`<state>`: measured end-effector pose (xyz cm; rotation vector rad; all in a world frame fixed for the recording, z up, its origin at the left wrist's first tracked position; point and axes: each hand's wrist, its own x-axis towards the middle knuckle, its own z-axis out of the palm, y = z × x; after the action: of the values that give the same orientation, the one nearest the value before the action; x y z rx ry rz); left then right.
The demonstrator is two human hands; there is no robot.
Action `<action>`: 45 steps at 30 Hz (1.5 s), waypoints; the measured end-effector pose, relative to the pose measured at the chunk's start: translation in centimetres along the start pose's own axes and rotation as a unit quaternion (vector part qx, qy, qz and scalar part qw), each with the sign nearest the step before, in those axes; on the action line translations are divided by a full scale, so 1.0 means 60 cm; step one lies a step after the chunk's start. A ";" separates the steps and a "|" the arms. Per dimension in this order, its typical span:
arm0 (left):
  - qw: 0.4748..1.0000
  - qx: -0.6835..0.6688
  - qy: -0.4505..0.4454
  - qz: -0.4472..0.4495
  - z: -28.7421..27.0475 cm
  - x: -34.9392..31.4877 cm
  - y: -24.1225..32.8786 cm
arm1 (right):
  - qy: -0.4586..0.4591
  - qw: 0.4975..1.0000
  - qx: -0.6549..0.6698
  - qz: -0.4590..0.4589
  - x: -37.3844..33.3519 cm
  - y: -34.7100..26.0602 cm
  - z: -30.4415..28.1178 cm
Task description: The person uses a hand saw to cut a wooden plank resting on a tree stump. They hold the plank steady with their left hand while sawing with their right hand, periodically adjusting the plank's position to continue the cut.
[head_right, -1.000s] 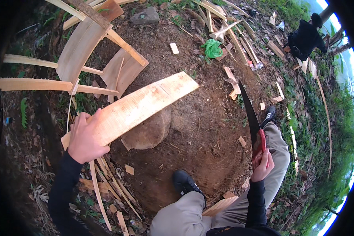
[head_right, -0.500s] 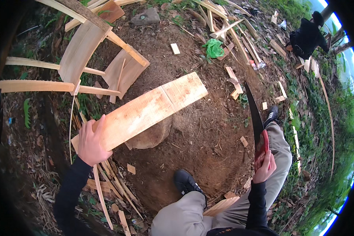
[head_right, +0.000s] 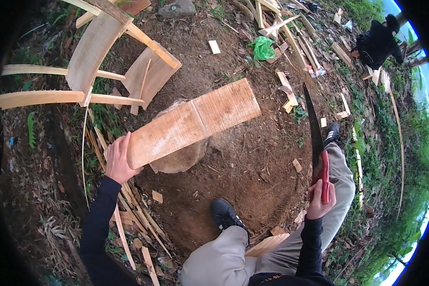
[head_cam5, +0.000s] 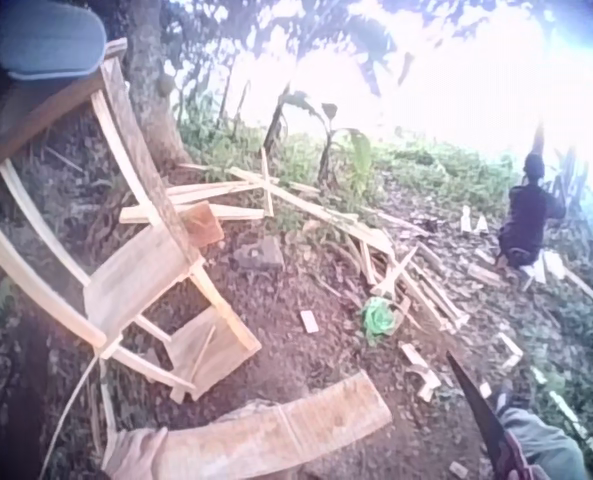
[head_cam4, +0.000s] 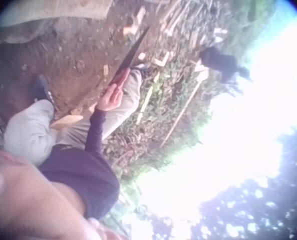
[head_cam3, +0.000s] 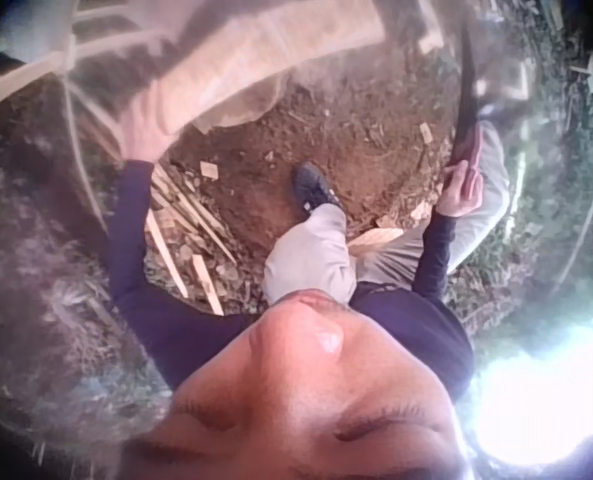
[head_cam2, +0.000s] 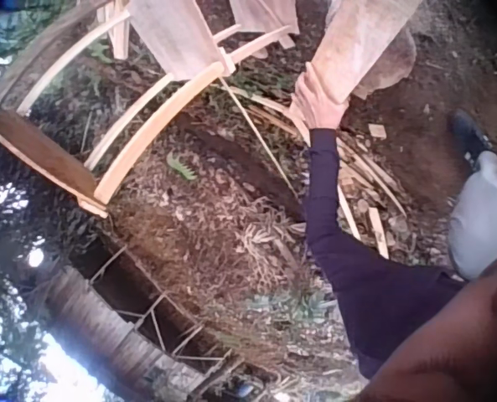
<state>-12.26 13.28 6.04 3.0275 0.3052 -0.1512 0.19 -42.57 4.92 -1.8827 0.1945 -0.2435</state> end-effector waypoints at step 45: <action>0.960 -0.084 0.254 -0.084 0.092 0.182 0.239 | -0.307 0.938 0.046 -0.152 -0.143 -0.071 0.242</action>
<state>0.81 0.86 0.59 2.8185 0.5794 0.6164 -4.18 -25.77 3.85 -1.8001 -0.5273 0.1344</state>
